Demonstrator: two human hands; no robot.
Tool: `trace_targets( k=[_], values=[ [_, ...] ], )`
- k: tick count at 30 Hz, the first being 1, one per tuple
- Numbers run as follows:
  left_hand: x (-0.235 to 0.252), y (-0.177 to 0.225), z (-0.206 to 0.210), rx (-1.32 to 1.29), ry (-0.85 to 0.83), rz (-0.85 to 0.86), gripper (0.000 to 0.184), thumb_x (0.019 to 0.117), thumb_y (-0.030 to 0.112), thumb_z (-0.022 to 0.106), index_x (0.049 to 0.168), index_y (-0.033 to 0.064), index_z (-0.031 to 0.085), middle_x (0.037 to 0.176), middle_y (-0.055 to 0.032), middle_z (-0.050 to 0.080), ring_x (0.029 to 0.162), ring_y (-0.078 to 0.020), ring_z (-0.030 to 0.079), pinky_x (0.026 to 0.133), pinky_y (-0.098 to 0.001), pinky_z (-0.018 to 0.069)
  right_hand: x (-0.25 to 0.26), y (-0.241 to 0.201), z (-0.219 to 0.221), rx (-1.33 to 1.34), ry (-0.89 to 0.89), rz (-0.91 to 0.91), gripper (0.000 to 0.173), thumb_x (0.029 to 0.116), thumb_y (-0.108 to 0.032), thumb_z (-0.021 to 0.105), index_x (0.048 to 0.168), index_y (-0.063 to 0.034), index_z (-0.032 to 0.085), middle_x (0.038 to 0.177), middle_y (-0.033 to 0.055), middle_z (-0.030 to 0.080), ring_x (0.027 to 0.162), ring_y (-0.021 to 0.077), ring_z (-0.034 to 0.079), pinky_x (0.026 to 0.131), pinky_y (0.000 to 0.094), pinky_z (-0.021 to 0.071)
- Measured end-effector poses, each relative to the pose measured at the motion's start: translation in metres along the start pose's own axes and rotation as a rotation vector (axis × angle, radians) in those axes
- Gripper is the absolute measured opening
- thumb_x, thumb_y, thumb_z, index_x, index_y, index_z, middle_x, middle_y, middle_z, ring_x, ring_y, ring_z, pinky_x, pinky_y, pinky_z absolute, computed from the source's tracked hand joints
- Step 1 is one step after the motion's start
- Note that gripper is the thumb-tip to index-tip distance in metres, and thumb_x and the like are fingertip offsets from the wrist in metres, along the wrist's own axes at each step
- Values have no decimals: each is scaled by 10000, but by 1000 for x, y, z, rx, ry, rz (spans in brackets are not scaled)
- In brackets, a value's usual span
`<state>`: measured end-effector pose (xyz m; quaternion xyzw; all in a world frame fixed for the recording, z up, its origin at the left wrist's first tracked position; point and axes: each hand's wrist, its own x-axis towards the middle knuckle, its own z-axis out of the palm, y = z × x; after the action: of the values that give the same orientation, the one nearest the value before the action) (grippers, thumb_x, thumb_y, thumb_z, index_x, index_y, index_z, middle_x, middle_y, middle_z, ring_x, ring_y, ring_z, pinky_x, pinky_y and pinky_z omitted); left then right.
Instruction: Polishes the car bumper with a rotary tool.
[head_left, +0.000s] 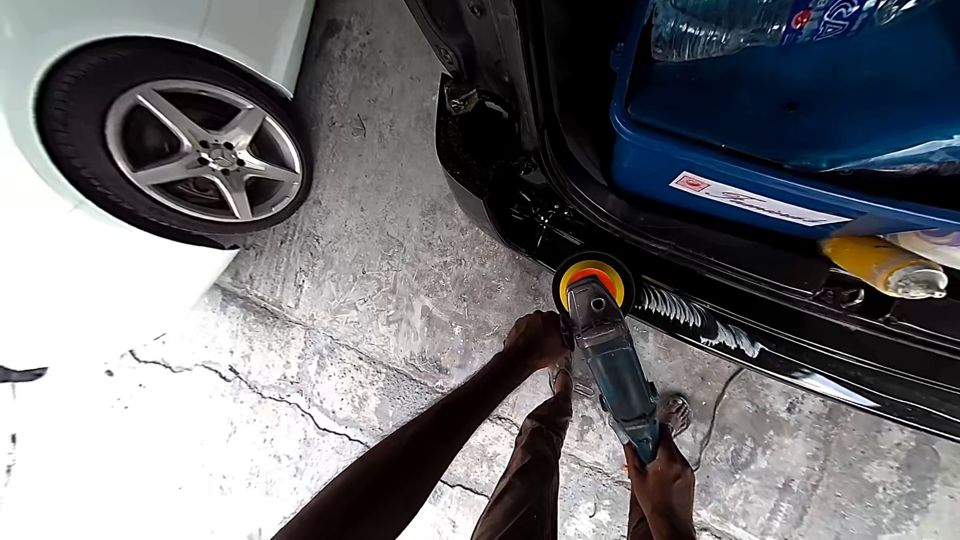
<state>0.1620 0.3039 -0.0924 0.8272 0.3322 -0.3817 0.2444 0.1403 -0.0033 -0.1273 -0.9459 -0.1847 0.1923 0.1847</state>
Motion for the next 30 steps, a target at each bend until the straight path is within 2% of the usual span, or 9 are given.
trace_targets(
  k=[4, 7, 11, 14, 16, 18, 21, 24, 30],
  values=[
    [-13, 41, 20, 31, -65, 36, 319, 929, 409, 650, 933, 93, 695, 906, -123, 711, 905, -324, 703, 736, -552, 542, -21, 38, -16, 25, -36, 70, 607, 737, -311, 792, 1185, 77, 660, 972, 249, 731, 775, 413, 739, 654, 595, 585],
    [-15, 66, 33, 46, -119, 58, 309, 915, 396, 654, 985, 99, 701, 964, -129, 718, 954, -327, 702, 772, -555, 545, -32, 55, -29, 49, -64, 111, 668, 754, -257, 773, 1271, 137, 618, 935, 274, 741, 783, 447, 739, 695, 628, 574],
    [-13, 75, 39, 59, -116, 102, 311, 930, 393, 647, 995, 94, 702, 963, -131, 719, 948, -332, 701, 772, -559, 542, -34, 61, -32, 48, -46, 113, 614, 751, -270, 740, 1205, 129, 632, 870, 246, 732, 740, 423, 732, 660, 607, 568],
    [-13, 61, 34, 30, -98, 80, 310, 924, 391, 668, 972, 86, 698, 939, -136, 713, 924, -335, 701, 756, -562, 542, -28, 53, -27, 50, -55, 91, 671, 743, -251, 776, 1268, 136, 618, 967, 278, 738, 775, 442, 739, 677, 625, 575],
    [-14, 42, 29, 8, -63, 59, 327, 942, 400, 654, 946, 75, 694, 913, -143, 710, 908, -341, 704, 742, -561, 541, -22, 45, -17, 25, -55, 56, 648, 737, -297, 794, 1231, 96, 649, 1036, 268, 736, 816, 428, 745, 680, 612, 584],
    [-12, 16, 24, -34, -9, 35, 324, 938, 393, 662, 927, 70, 691, 890, -149, 706, 890, -347, 703, 730, -568, 536, -11, 27, -7, -18, -22, -12, 579, 703, -338, 759, 1127, 49, 683, 916, 204, 740, 757, 379, 739, 629, 568, 580],
    [-3, -24, 19, -116, 79, -9, 332, 921, 404, 677, 888, 74, 685, 861, -146, 702, 867, -348, 703, 728, -588, 537, 8, -9, -6, -29, -31, -65, 510, 708, -278, 790, 1091, 45, 693, 854, 184, 732, 694, 372, 731, 566, 560, 569],
    [1, -48, 17, -138, 116, -22, 320, 926, 395, 675, 876, 79, 681, 848, -138, 697, 862, -338, 700, 729, -581, 536, 14, -28, -3, -56, -32, -98, 475, 703, -291, 789, 1060, 10, 700, 826, 146, 731, 659, 337, 727, 530, 527, 562],
    [-8, -21, 20, -87, -4, 2, 315, 940, 400, 639, 905, 92, 687, 870, -131, 704, 877, -333, 704, 728, -573, 540, -8, 2, -4, -52, -59, -34, 570, 726, -339, 749, 1135, 52, 679, 905, 207, 732, 756, 388, 733, 621, 577, 573]
  ],
)
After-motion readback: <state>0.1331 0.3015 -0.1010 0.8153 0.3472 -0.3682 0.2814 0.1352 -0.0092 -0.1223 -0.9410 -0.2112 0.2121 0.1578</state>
